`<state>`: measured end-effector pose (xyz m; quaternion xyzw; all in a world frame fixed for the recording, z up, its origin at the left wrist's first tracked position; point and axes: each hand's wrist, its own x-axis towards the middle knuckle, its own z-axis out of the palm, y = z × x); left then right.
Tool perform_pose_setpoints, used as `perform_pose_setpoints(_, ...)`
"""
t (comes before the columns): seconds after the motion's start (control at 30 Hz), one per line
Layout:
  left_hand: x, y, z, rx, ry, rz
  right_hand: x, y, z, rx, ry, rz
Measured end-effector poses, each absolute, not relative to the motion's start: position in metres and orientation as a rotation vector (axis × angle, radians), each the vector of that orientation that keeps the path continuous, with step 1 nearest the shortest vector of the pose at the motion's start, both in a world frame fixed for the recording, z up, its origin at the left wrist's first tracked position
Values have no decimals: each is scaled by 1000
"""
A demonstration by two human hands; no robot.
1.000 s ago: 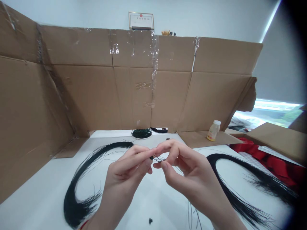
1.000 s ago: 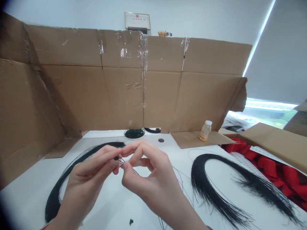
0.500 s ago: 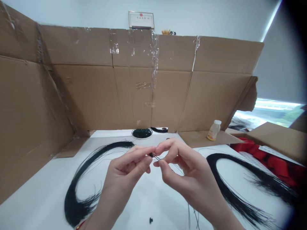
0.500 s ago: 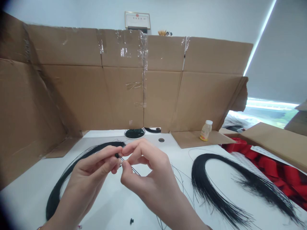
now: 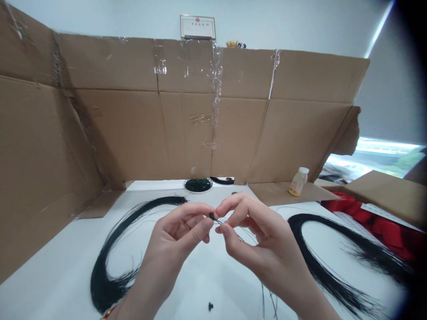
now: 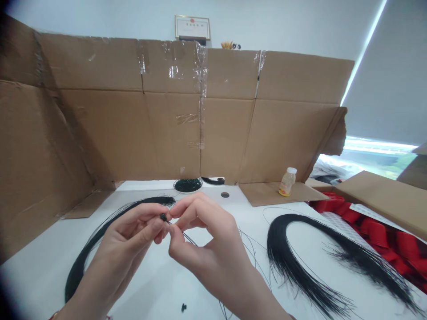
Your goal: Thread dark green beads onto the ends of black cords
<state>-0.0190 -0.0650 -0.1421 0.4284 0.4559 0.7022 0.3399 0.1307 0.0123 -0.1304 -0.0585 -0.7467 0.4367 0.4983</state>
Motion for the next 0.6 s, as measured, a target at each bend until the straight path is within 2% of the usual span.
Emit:
perform_pose_setpoints(0.4, -20, -58, -146, 968, 842, 1739, 132, 11, -133, -157, -1770, 1271)
perform_pose_setpoints(0.6, -20, -58, -146, 970, 814, 1730, 131, 9, -133, -186, -1773, 1217)
